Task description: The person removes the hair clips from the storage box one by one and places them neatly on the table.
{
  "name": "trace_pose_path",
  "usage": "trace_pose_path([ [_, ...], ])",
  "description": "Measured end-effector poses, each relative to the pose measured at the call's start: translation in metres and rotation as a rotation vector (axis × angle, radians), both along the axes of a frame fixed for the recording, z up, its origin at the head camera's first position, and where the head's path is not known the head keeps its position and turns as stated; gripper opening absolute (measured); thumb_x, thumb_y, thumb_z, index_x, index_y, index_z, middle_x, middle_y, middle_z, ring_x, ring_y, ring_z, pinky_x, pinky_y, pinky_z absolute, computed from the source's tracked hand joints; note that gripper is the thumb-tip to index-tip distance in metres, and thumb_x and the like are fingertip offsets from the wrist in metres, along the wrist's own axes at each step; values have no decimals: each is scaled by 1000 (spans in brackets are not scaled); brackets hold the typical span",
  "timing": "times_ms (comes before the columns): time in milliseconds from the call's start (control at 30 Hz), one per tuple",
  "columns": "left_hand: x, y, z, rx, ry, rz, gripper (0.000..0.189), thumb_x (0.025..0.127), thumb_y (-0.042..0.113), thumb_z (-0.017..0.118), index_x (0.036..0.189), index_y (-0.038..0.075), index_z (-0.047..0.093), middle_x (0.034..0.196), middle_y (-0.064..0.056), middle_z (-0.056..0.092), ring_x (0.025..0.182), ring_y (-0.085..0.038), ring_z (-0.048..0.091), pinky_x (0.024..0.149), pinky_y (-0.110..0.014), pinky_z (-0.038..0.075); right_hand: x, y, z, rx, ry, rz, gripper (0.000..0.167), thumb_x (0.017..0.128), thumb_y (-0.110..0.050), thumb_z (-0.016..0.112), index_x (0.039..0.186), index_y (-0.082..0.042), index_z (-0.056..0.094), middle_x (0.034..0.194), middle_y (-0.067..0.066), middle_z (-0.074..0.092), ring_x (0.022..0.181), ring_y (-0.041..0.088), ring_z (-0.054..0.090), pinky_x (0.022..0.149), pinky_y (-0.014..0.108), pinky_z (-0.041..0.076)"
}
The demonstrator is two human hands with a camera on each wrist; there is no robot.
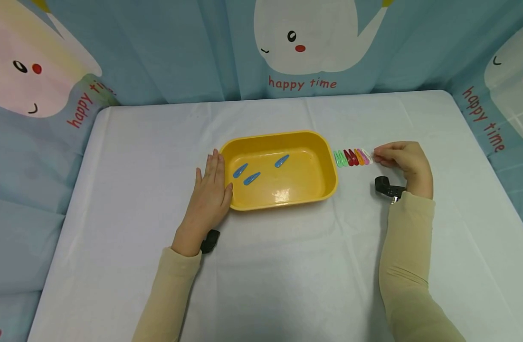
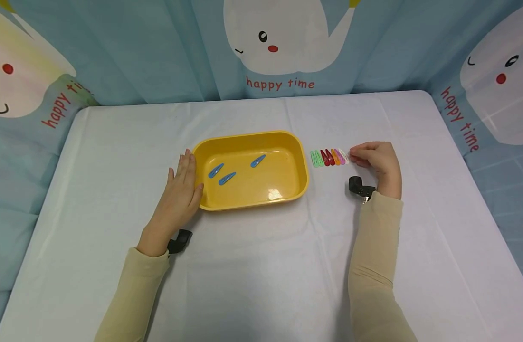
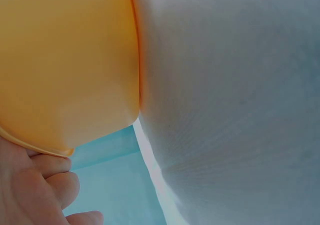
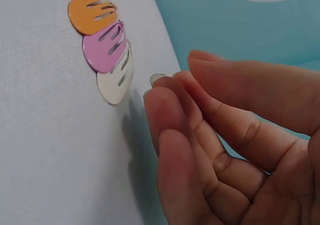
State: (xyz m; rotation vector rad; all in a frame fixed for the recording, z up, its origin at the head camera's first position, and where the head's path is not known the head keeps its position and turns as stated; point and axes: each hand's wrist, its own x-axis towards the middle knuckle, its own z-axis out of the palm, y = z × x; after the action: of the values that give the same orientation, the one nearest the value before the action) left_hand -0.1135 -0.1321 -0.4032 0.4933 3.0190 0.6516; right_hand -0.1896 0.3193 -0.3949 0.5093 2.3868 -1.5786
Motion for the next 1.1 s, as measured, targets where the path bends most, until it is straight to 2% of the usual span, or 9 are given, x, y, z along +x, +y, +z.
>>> trace_pose_path([
  [167, 0, 0, -1, -1, 6, -4, 63, 100, 22, 35, 148, -6, 6, 156, -17, -2, 144, -29, -1, 111, -55, 4, 1, -1, 4, -39, 9, -17, 22, 89, -20, 66, 69, -28, 72, 71, -14, 67, 69, 1, 65, 67, 15, 51],
  [533, -1, 0, 0, -3, -9, -3, 63, 100, 21, 35, 148, -6, 5, 156, -17, -3, 143, -27, -4, 111, -55, 3, 3, -9, 21, -171, 99, -49, 15, 87, -13, 68, 74, -17, 76, 75, -9, 69, 71, 4, 66, 65, 15, 51],
  [933, 0, 1, 1, -17, -32, 6, 64, 101, 23, 34, 149, -5, 3, 157, -15, -5, 143, -24, -7, 111, -54, 1, 6, -25, 39, -330, 219, -33, 7, 83, -6, 70, 79, -7, 76, 77, 0, 70, 70, 9, 68, 64, 18, 53],
  [1100, -1, 0, 0, -12, -23, 5, 63, 101, 23, 34, 148, -6, 4, 156, -15, -4, 143, -26, -5, 111, -54, 2, 7, -36, 45, -333, 262, 0, 5, 83, -5, 71, 80, -5, 75, 78, 1, 70, 71, 10, 68, 66, 19, 53],
])
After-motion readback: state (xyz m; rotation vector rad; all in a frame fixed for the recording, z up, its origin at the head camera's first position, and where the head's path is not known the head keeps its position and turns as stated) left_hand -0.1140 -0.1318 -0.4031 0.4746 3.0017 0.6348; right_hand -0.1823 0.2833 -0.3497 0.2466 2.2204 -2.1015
